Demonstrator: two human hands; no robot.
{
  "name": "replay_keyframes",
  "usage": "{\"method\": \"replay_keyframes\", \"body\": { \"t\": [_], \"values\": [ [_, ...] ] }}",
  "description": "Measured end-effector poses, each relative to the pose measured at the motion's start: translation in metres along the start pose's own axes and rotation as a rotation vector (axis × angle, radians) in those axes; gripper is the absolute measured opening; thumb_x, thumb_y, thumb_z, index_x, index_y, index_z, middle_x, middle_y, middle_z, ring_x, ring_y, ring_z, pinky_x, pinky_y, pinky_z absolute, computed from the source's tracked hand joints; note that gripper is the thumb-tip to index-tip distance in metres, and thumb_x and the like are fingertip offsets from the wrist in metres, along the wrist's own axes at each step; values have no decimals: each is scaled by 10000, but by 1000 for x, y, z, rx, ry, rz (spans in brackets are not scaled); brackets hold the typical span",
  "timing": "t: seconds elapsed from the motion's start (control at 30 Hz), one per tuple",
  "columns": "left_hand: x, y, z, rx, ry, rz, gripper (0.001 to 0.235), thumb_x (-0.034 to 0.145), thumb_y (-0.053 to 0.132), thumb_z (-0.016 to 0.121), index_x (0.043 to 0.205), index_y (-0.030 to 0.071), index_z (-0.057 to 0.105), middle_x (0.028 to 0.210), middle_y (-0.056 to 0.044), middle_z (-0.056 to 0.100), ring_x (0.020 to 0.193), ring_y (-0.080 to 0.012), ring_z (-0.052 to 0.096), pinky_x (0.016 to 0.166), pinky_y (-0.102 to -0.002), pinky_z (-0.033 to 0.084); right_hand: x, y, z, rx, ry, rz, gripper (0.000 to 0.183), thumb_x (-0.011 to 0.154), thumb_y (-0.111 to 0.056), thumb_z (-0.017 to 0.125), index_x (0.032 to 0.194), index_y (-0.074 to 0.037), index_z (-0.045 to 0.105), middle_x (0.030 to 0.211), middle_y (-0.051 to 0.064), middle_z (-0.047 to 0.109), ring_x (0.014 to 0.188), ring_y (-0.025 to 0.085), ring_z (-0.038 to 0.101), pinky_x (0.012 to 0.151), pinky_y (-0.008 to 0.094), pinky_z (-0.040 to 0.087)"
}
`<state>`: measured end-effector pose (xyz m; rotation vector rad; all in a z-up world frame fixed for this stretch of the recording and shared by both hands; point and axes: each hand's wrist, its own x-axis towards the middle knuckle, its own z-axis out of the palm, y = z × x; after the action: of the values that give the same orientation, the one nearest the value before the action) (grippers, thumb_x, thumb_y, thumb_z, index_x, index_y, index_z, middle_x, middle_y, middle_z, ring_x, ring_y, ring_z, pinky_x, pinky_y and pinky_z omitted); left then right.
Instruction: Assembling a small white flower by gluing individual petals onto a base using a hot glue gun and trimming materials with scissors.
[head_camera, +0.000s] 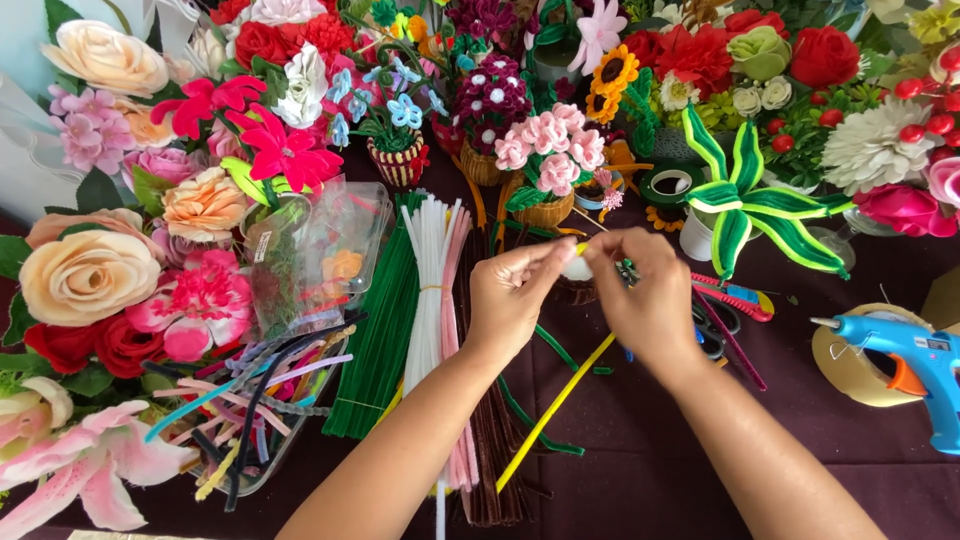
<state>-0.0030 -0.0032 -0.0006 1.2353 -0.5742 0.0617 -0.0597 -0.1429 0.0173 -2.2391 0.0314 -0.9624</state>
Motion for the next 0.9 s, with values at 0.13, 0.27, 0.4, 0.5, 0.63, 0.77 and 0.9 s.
{"method": "replay_keyframes", "body": {
  "t": [0.13,0.27,0.4,0.5,0.63,0.77,0.9],
  "values": [
    [5,3,-10,31,55,108,266,1032,127,644,1287,73,697,1045,-203,766,1009,-247,726,912,-425,602,2,53,11,-139,-109,-10,55,918,-79,757,965,-70,782,897,136,685,920,376,662,850,465,512],
    [13,3,-22,44,193,104,350,1059,146,605,1406,103,613,1120,-115,760,1106,-155,685,1008,-355,554,3,70,23,-318,-194,-66,65,897,-50,751,945,-48,796,919,126,667,915,331,668,865,396,512],
    [16,2,-25,24,286,68,305,1068,170,594,1360,108,656,1027,-77,764,1017,-82,659,975,-276,531,3,55,20,-395,-159,-139,146,971,-48,690,1053,-58,810,926,116,696,877,329,687,796,379,565],
    [17,-2,-27,14,309,97,294,1075,164,585,1352,104,661,1047,-77,768,1045,-109,691,964,-263,535,-9,10,20,-269,-350,-76,146,933,-160,705,999,-61,790,871,162,766,845,398,732,725,514,592],
    [16,9,-27,44,315,148,298,1097,177,551,1371,105,643,1024,-70,748,1045,-110,681,956,-273,537,-35,1,37,-286,-558,-25,259,879,-241,720,1093,-99,758,877,124,783,866,336,759,775,468,612],
    [15,13,-24,23,331,177,298,1102,173,529,1372,97,629,953,-49,732,943,-75,635,878,-251,501,-49,18,54,-312,-553,7,172,944,-188,672,1057,-89,756,870,80,773,803,294,764,705,386,630],
    [15,-1,-25,30,412,233,208,1092,212,525,1244,97,610,857,-19,683,837,-83,606,774,-234,458,-36,8,46,-126,-373,25,110,918,-250,712,951,-154,754,735,49,751,782,284,754,660,386,603]
  ]
}}
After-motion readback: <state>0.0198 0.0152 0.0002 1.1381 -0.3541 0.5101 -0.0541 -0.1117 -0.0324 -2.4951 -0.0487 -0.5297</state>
